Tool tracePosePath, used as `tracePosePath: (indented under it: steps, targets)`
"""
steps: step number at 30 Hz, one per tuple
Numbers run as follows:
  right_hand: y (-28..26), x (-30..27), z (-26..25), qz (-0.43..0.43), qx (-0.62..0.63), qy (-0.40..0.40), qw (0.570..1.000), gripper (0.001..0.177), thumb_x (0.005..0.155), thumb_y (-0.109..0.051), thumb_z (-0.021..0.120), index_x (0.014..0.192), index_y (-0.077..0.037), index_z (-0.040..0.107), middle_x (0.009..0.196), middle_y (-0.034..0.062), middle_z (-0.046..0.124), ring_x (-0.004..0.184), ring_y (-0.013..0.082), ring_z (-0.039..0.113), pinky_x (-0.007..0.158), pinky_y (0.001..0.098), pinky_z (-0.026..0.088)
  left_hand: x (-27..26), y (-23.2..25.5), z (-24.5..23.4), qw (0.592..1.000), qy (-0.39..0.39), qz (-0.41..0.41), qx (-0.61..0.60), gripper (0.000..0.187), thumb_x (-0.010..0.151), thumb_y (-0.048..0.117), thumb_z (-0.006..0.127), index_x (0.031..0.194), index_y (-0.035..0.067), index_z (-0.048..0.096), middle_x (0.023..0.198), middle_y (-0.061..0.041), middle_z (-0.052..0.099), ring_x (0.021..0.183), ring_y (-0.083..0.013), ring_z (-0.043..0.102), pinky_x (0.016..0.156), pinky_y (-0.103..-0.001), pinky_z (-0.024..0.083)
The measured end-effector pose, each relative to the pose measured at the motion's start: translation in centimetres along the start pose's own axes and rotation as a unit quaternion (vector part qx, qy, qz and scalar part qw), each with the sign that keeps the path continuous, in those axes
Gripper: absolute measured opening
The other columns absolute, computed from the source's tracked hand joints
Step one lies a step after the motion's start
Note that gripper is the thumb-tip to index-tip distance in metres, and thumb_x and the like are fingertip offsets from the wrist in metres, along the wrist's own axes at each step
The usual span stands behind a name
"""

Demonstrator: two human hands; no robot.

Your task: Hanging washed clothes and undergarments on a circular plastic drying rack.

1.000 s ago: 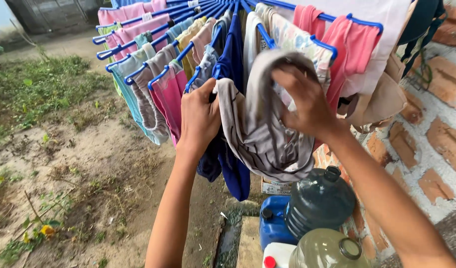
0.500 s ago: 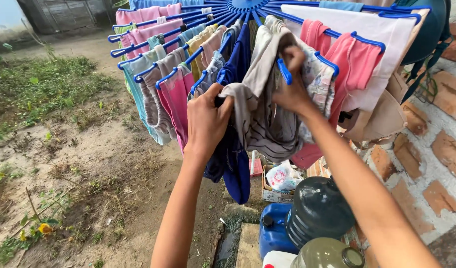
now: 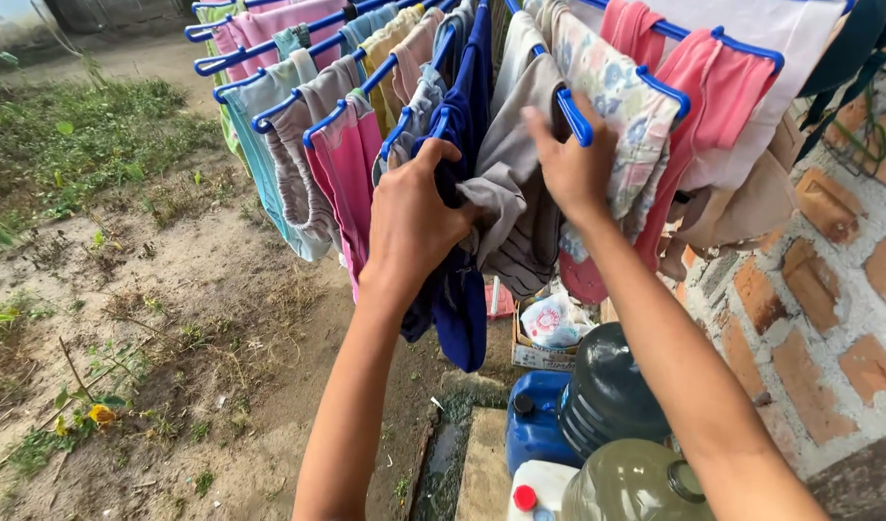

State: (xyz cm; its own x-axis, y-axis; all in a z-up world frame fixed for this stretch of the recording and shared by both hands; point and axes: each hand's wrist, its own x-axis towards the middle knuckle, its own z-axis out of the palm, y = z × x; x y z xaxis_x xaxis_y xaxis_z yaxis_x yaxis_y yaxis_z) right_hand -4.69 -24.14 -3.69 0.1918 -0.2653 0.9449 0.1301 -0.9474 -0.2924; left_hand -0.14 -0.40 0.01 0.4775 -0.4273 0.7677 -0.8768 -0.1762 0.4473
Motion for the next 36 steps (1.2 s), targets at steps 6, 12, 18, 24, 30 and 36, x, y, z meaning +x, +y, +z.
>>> tracePosePath:
  steps: [6, 12, 18, 24, 30, 36]
  targets:
    - [-1.7, -4.8, -2.2, 0.015, -0.091, 0.005, 0.996, 0.032, 0.108, -0.017, 0.070, 0.083, 0.002, 0.064, 0.060, 0.0179, 0.055, 0.050, 0.0339, 0.056, 0.052, 0.0462, 0.039, 0.1, -1.3, -1.0, 0.998, -0.042, 0.043, -0.026, 0.060, 0.057, -0.004, 0.072, 0.117, 0.002, 0.065, 0.103, -0.024, 0.072, 0.098, -0.0429, 0.068, 0.085, -0.047, 0.052]
    - [-3.3, -8.3, -4.8, -0.034, -0.070, -0.006, 0.997, 0.018, 0.111, -0.010, 0.062, 0.105, 0.006, 0.067, 0.078, 0.0215, 0.063, 0.067, 0.0378, 0.064, 0.061, 0.0451, 0.047, 0.0, -2.1, -1.5, 0.992, -0.077, 0.058, -0.086, 0.060, 0.062, -0.002, 0.070, 0.121, 0.000, 0.063, 0.113, -0.021, 0.072, 0.110, -0.0392, 0.068, 0.096, -0.042, 0.052]
    - [-2.5, -9.8, -4.5, -0.099, -0.092, 0.012, 0.991, 0.017, 0.109, -0.004, 0.063, 0.117, 0.011, 0.064, 0.092, 0.0236, 0.067, 0.077, 0.0387, 0.069, 0.067, 0.0451, 0.052, 0.4, -2.5, -2.3, 0.995, -0.055, 0.054, -0.065, 0.051, 0.068, 0.010, 0.077, 0.117, -0.001, 0.067, 0.114, -0.024, 0.071, 0.109, -0.0387, 0.068, 0.096, -0.042, 0.051]
    - [-2.5, -12.4, -3.9, -0.119, -0.124, -0.013, 0.985, 0.017, 0.101, 0.003, 0.067, 0.115, 0.012, 0.062, 0.082, 0.0236, 0.063, 0.071, 0.0379, 0.065, 0.062, 0.0467, 0.049, 0.3, -2.8, -1.9, 0.996, -0.035, -0.021, -0.073, 0.042, 0.080, 0.015, 0.072, 0.119, 0.001, 0.068, 0.109, -0.021, 0.073, 0.094, -0.0328, 0.073, 0.089, -0.039, 0.054]
    - [-2.7, -13.6, -4.0, -0.170, -0.100, -0.024, 0.980, 0.022, 0.099, 0.006, 0.061, 0.119, 0.016, 0.057, 0.090, 0.0261, 0.063, 0.080, 0.0400, 0.066, 0.071, 0.0455, 0.055, 0.2, -2.1, -1.8, 0.987, -0.022, -0.117, -0.104, 0.040, 0.085, 0.020, 0.071, 0.121, 0.005, 0.069, 0.100, -0.017, 0.076, 0.089, -0.0282, 0.075, 0.085, -0.038, 0.057]
    - [-5.1, -12.1, -4.0, -0.155, -0.098, -0.039, 0.982, 0.023, 0.102, 0.004, 0.063, 0.121, 0.015, 0.057, 0.094, 0.0261, 0.064, 0.083, 0.0409, 0.067, 0.075, 0.0470, 0.056, -0.6, -2.4, -0.3, 0.994, -0.007, -0.041, -0.105, 0.052, 0.085, 0.028, 0.077, 0.132, 0.009, 0.066, 0.109, -0.019, 0.075, 0.100, -0.0273, 0.073, 0.090, -0.038, 0.055]
